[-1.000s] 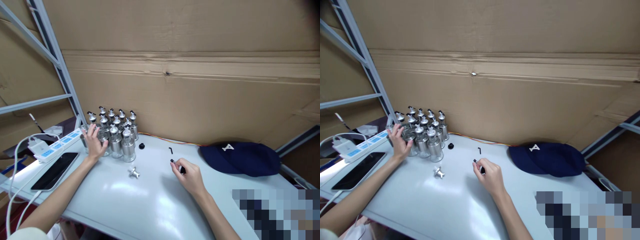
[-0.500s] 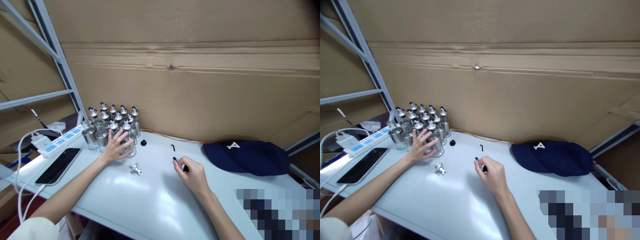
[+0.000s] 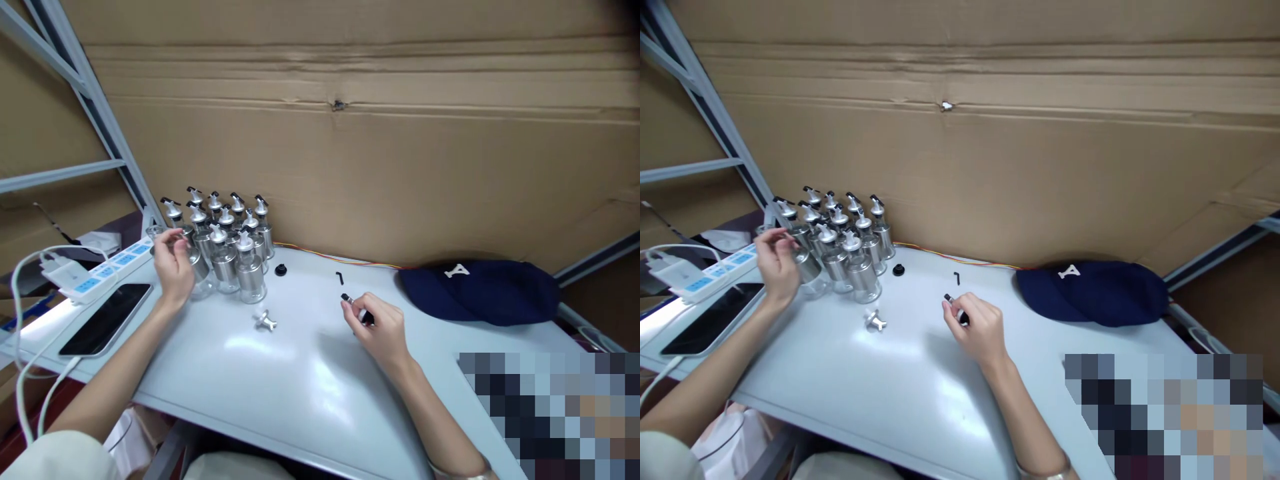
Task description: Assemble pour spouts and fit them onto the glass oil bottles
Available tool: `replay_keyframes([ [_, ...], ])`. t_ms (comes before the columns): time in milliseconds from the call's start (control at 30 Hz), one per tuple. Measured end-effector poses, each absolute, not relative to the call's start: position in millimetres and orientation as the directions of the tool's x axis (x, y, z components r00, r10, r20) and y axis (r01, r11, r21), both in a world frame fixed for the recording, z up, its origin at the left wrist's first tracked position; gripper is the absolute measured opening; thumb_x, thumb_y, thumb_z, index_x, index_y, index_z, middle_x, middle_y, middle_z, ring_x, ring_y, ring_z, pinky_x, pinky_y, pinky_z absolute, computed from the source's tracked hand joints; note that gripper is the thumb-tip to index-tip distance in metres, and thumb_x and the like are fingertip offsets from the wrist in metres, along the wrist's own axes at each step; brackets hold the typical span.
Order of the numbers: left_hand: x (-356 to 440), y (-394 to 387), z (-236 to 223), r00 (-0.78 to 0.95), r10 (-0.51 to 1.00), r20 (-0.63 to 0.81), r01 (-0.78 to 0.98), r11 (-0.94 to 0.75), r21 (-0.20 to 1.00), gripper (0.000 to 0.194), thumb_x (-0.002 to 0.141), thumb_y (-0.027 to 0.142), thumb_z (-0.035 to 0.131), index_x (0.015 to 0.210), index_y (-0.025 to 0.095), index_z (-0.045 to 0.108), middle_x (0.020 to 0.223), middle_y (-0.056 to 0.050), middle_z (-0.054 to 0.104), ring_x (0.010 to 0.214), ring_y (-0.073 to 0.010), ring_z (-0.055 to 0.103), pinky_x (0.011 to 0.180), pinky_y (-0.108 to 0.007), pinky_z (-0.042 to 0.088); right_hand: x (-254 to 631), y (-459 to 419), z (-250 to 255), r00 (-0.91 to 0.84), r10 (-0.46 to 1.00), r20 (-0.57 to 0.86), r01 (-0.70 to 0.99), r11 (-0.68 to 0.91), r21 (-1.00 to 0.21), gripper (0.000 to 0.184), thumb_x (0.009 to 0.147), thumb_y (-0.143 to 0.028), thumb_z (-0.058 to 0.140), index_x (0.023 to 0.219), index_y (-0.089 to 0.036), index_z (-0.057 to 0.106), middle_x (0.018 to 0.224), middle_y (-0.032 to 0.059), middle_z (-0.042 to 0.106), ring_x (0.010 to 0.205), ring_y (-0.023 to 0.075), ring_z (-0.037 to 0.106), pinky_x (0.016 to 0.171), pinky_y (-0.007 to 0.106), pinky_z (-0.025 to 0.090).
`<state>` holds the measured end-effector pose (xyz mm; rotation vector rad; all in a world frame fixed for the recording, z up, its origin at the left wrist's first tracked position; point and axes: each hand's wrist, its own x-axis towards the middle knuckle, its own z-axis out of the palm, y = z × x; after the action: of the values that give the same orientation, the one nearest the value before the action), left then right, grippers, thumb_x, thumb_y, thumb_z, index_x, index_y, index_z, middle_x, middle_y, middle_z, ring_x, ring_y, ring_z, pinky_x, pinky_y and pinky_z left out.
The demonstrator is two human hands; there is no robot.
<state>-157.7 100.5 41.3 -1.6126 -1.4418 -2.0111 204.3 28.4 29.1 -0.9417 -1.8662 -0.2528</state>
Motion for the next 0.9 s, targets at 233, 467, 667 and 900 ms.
replay_keyframes([
  [233,-81.7,24.1,121.3,-0.256,0.382,0.888,0.517,-0.722,0.459,0.020,0.093,0.043,0.043,0.105,0.029,0.051,0.089,0.001,0.051,0.077,-0.0146,0.057,0.072,-0.042,0.043,203.1,27.7,30.4,-0.191,0.473,0.860,0.691,0.688,-0.224,0.028,0.085,-0.016,0.057,0.061,-0.021,0.043,0.050,-0.0056,0.047,0.040,0.0064,0.038,0.045,0.020,0.032],
  [467,-3.5,15.3,78.0,0.286,0.616,0.734,-0.043,-0.757,0.652,0.020,0.096,0.035,0.036,0.107,0.021,0.047,0.083,-0.002,0.050,0.070,-0.0118,0.052,0.061,-0.027,0.047,203.3,25.2,31.4,-0.165,0.482,0.861,0.689,0.681,-0.249,0.029,0.085,-0.019,0.057,0.060,-0.020,0.044,0.050,-0.0050,0.048,0.041,0.0068,0.039,0.045,0.021,0.032],
  [667,27.7,24.1,32.4,0.396,0.604,0.691,-0.137,-0.706,0.695,0.020,0.096,0.030,0.038,0.116,0.025,0.039,0.083,-0.002,0.048,0.072,-0.0125,0.049,0.064,-0.026,0.045,204.4,21.0,34.0,-0.144,0.438,0.887,0.633,0.730,-0.258,0.021,0.085,-0.014,0.051,0.066,-0.021,0.046,0.052,-0.0036,0.047,0.045,0.0097,0.043,0.047,0.023,0.035],
  [900,40.0,23.0,28.8,0.378,0.515,0.769,-0.258,-0.739,0.622,0.039,0.092,0.025,0.048,0.125,0.030,0.027,0.087,-0.001,0.051,0.076,-0.0121,0.053,0.072,-0.028,0.047,200.4,18.9,28.1,-0.061,0.395,0.917,0.554,0.777,-0.298,0.028,0.081,-0.022,0.049,0.109,-0.019,0.050,0.088,0.0085,0.059,0.077,0.0209,0.059,0.059,0.033,0.051],
])
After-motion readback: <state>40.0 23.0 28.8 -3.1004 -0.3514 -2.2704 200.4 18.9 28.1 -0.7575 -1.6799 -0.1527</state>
